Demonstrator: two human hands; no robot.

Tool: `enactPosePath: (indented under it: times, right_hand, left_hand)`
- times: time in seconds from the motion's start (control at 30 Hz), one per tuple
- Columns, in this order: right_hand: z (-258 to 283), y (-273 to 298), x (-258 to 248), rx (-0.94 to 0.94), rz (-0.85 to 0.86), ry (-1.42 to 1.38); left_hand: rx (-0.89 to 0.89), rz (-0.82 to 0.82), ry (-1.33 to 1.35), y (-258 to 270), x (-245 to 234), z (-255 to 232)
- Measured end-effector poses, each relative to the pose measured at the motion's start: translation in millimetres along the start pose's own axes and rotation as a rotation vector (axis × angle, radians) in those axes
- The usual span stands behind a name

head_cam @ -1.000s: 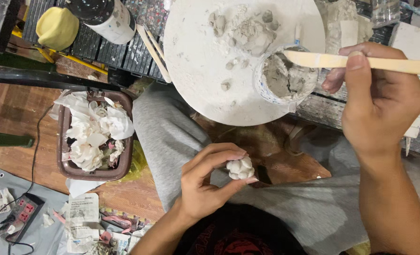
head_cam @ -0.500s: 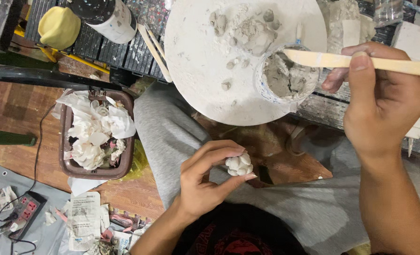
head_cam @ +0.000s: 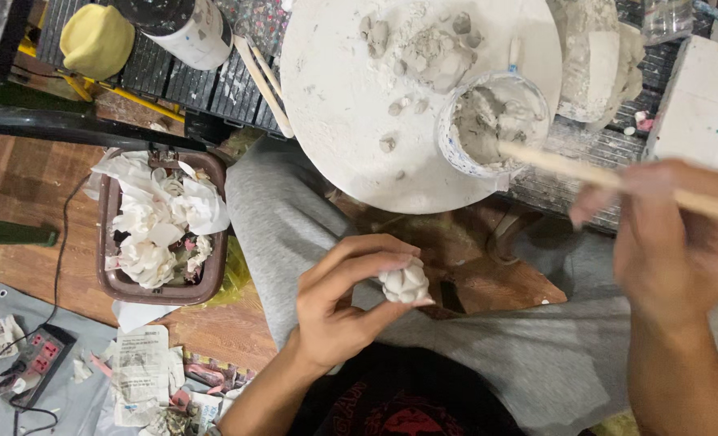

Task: The person holds a small lump of clay in their left hand and uses a wooden sculpting tool in their right hand to carve and shape the clay into a flower-like form. The person repeatedly scoops additional clay from a container and applies it to the sculpture while refining its details.

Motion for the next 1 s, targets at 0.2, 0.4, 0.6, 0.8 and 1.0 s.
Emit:
enactPosePath:
  times: [0.2, 0.4, 0.6, 0.8, 1.0]
  right_hand:
    - [-4.7, 80.1, -9.4, 0.187, 0.027, -0.478]
    - [-1.3, 92.0, 2.7, 0.201, 0.099, -0.510]
    - [2.5, 90.9, 5.8, 0.166, 0.141, -0.354]
    - [6.9, 94.1, 4.6, 0.189, 0.101, -0.344]
    - [6.6, 96.4, -7.4, 0.097, 0.092, -0.333]
  left_hand:
    - [0.245, 0.158, 0.147, 0.1, 16.5, -12.9]
    - [0.249, 0.215, 0.126, -3.3, 19.4, -32.6]
    - [0.273, 0.212, 0.167, -1.1, 24.3, -33.5]
    - [0.277, 0.168, 0.188, 3.7, 24.9, -30.6]
    - [0.291, 0.148, 0.228, 4.2, 25.4, -30.0]
Point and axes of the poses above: each hand's wrist, its own y-axis away from the middle knuckle, its own x-axis out of the palm, z = x × y, the point moved 8 cm from there along -y, towards the middle knuckle, and after that the axes turned 5 degrees about y, right-handed, at the moved point
